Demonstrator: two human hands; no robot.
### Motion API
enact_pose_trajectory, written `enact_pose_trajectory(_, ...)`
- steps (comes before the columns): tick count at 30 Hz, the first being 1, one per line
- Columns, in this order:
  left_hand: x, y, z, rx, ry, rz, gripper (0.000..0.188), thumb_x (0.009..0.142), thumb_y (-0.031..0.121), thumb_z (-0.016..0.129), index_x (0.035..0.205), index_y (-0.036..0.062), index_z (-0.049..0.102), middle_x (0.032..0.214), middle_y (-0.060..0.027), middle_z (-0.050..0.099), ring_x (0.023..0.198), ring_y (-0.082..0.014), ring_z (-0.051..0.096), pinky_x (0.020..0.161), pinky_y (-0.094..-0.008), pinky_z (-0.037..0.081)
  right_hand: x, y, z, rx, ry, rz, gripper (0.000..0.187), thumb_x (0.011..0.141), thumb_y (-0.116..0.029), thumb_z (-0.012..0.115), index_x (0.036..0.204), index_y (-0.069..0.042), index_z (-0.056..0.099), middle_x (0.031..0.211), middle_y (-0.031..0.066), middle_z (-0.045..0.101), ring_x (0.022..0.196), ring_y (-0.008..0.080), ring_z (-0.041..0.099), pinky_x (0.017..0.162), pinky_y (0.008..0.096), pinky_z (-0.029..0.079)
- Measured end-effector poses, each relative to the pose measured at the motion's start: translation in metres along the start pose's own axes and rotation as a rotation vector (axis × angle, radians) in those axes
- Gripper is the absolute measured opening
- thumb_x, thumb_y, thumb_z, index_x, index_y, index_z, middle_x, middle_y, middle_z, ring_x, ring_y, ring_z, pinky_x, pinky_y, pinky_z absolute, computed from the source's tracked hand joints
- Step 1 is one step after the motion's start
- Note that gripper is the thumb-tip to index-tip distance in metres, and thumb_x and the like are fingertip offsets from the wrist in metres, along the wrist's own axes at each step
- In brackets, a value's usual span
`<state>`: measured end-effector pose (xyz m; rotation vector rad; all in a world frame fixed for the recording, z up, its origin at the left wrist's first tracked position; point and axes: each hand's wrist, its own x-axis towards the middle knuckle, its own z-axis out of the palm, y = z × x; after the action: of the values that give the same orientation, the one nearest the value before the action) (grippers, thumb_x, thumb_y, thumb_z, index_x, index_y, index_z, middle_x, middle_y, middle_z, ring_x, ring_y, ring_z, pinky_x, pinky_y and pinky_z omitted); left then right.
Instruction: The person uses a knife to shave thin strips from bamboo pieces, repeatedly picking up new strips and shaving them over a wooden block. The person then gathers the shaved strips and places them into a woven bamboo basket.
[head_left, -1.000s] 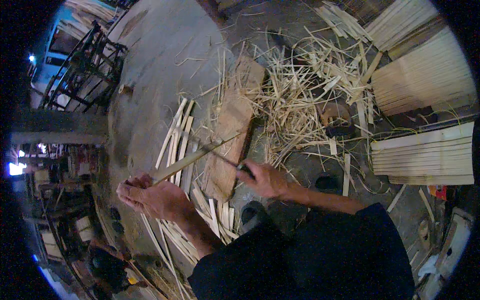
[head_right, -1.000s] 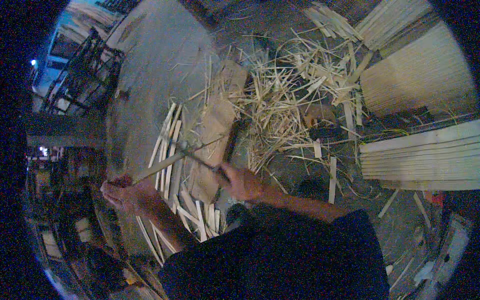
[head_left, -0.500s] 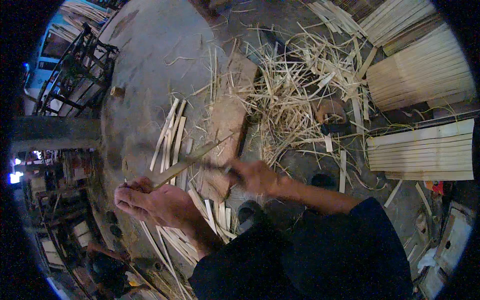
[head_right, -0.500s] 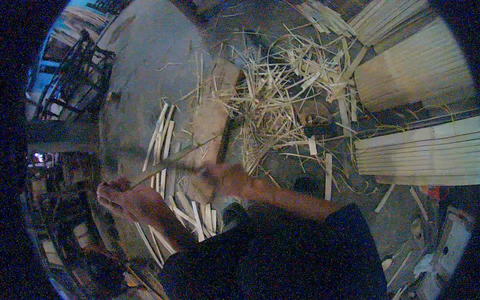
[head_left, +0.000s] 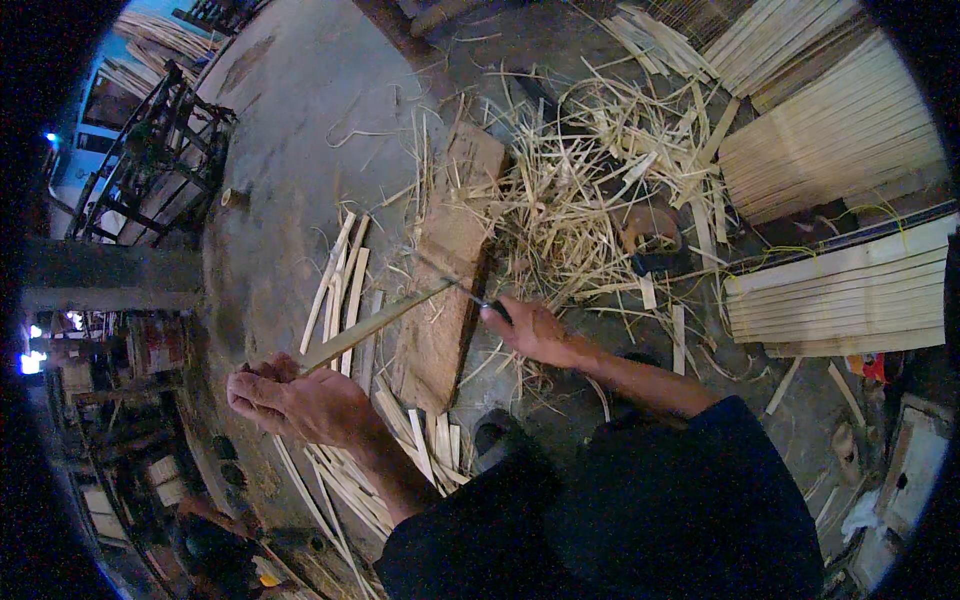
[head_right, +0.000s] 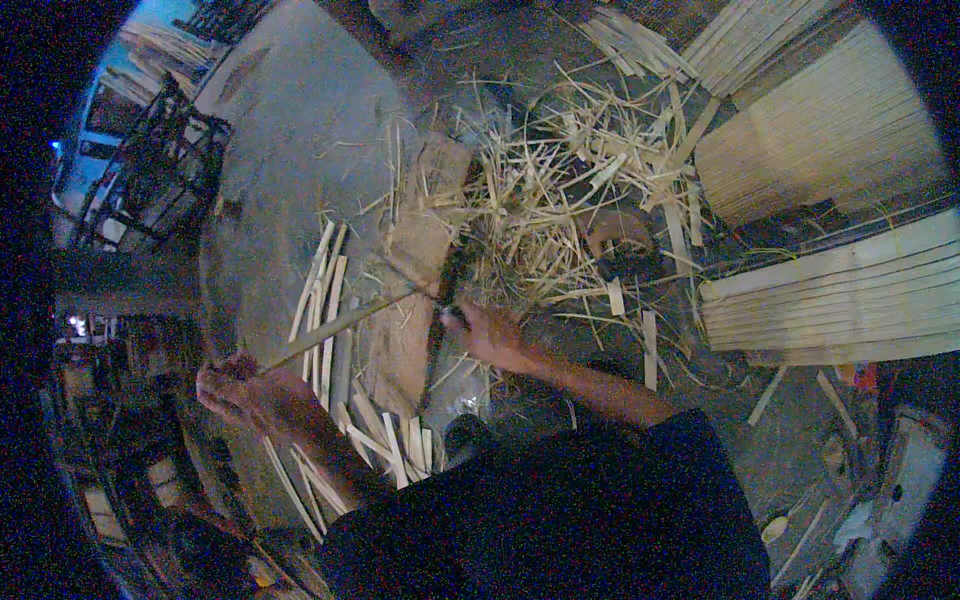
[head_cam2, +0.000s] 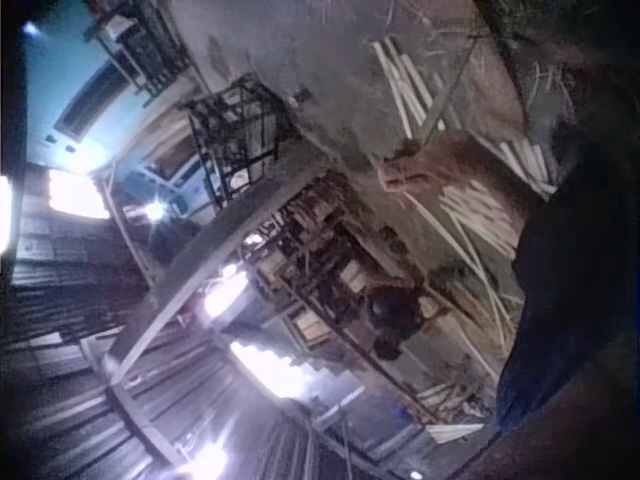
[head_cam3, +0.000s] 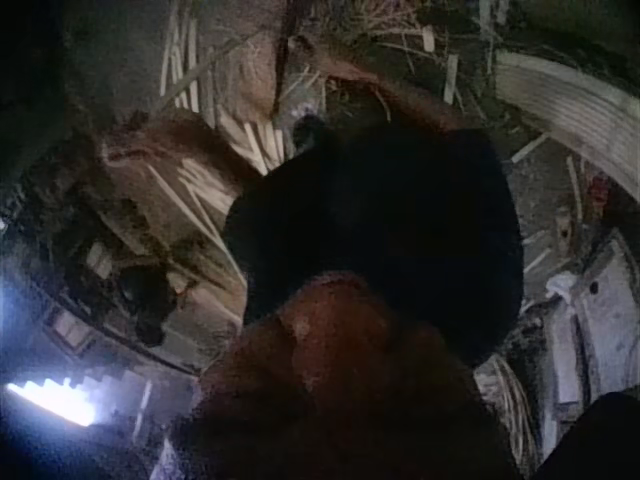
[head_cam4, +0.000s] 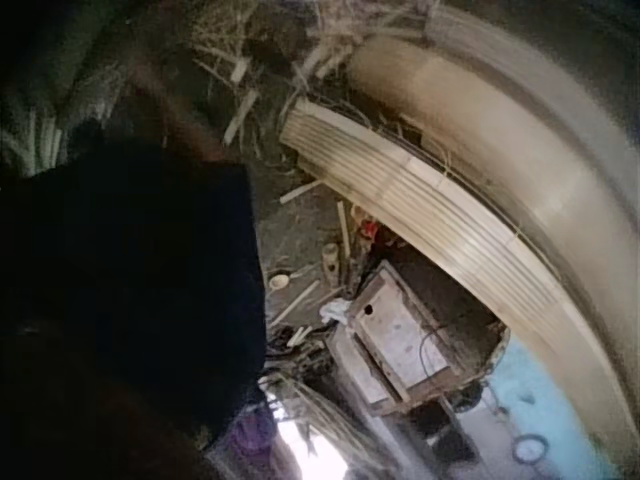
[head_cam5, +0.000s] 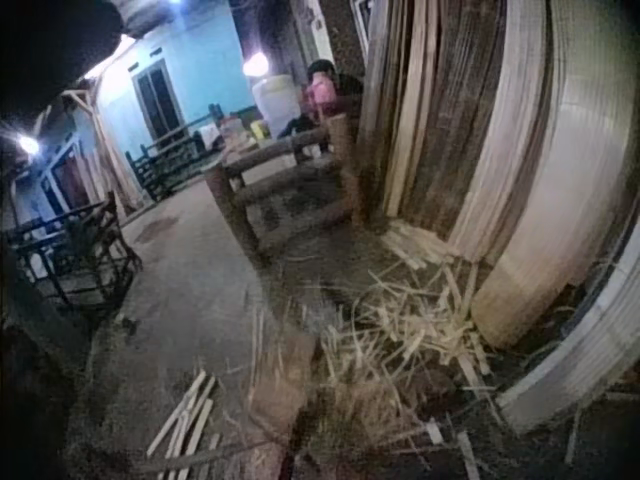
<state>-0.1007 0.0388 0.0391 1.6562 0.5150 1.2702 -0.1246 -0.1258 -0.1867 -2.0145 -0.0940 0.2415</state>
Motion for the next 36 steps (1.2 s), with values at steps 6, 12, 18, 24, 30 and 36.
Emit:
enact_pose_trajectory(6, 0.011, -0.012, -0.027, 0.522, -0.115, 0.273, 0.024, 0.089, 0.017, 0.053, 0.102, -0.0015, 0.044, 0.098, -0.014, 0.053, 0.084, -0.0239, 0.053, 0.074, -0.0373, 0.043, -0.033, -0.134, -0.018, 0.21, -0.192, -0.277, 0.042, 0.09, -0.044, 0.051, 0.11, -0.007, 0.052, 0.069, 0.0202, 0.061, 0.067, 0.0408, 0.062, 0.057, 0.0471, 0.048)
enact_pose_trajectory(12, 0.0, 0.005, -0.011, 0.221, -0.066, 0.21, 0.031, 0.099, 0.032, 0.034, 0.082, 0.0064, 0.037, 0.073, -0.0035, 0.037, 0.065, -0.0147, 0.038, 0.064, -0.0278, 0.039, -0.024, -0.061, 0.016, 0.006, -0.121, -0.196, 0.045, 0.089, -0.047, 0.052, 0.111, -0.007, 0.051, 0.073, 0.0199, 0.063, 0.07, 0.0398, 0.063, 0.06, 0.0472, 0.049)
enact_pose_trajectory(18, -0.001, 0.006, -0.012, 0.195, 0.021, 0.171, 0.031, 0.1, 0.034, 0.036, 0.083, 0.0075, 0.038, 0.069, -0.0016, 0.037, 0.062, -0.0139, 0.039, 0.062, -0.0263, 0.041, -0.021, -0.09, -0.014, 0.083, -0.15, -0.127, 0.043, 0.09, -0.044, 0.052, 0.112, -0.007, 0.051, 0.08, 0.02, 0.064, 0.073, 0.0382, 0.064, 0.063, 0.0459, 0.05)
enact_pose_trajectory(24, 0.008, -0.008, -0.019, 0.205, -0.137, 0.156, 0.023, 0.09, 0.009, 0.051, 0.11, 0.0027, 0.04, 0.088, -0.0062, 0.045, 0.072, -0.0172, 0.048, 0.065, -0.0307, 0.047, 0.016, -0.012, -0.023, 0.006, -0.141, 0.15, 0.039, 0.089, -0.04, 0.056, 0.111, -0.007, 0.053, 0.076, 0.0192, 0.063, 0.072, 0.0388, 0.063, 0.06, 0.0454, 0.049)
enact_pose_trajectory(30, 0.003, 0.003, -0.004, 0.012, 0.046, 0.08, 0.029, 0.102, 0.03, 0.031, 0.086, 0.0071, 0.039, 0.065, 0.0017, 0.031, 0.058, -0.0099, 0.034, 0.052, -0.0229, 0.035, -0.021, -0.12, -0.02, 0.185, -0.162, -0.22, 0.042, 0.09, -0.044, 0.054, 0.108, -0.006, 0.051, 0.073, 0.02, 0.062, 0.07, 0.0405, 0.063, 0.058, 0.0466, 0.049)
enact_pose_trajectory(36, 0.005, 0.006, -0.001, -0.026, 0.037, 0.074, 0.033, 0.101, 0.034, 0.034, 0.077, 0.0111, 0.033, 0.063, 0.0027, 0.022, 0.054, -0.0105, 0.024, 0.048, -0.0246, 0.026, -0.016, -0.103, -0.01, 0.105, -0.17, -0.107, 0.04, 0.089, -0.043, 0.055, 0.108, -0.008, 0.05, 0.077, 0.0207, 0.063, 0.072, 0.0422, 0.062, 0.06, 0.0476, 0.049)
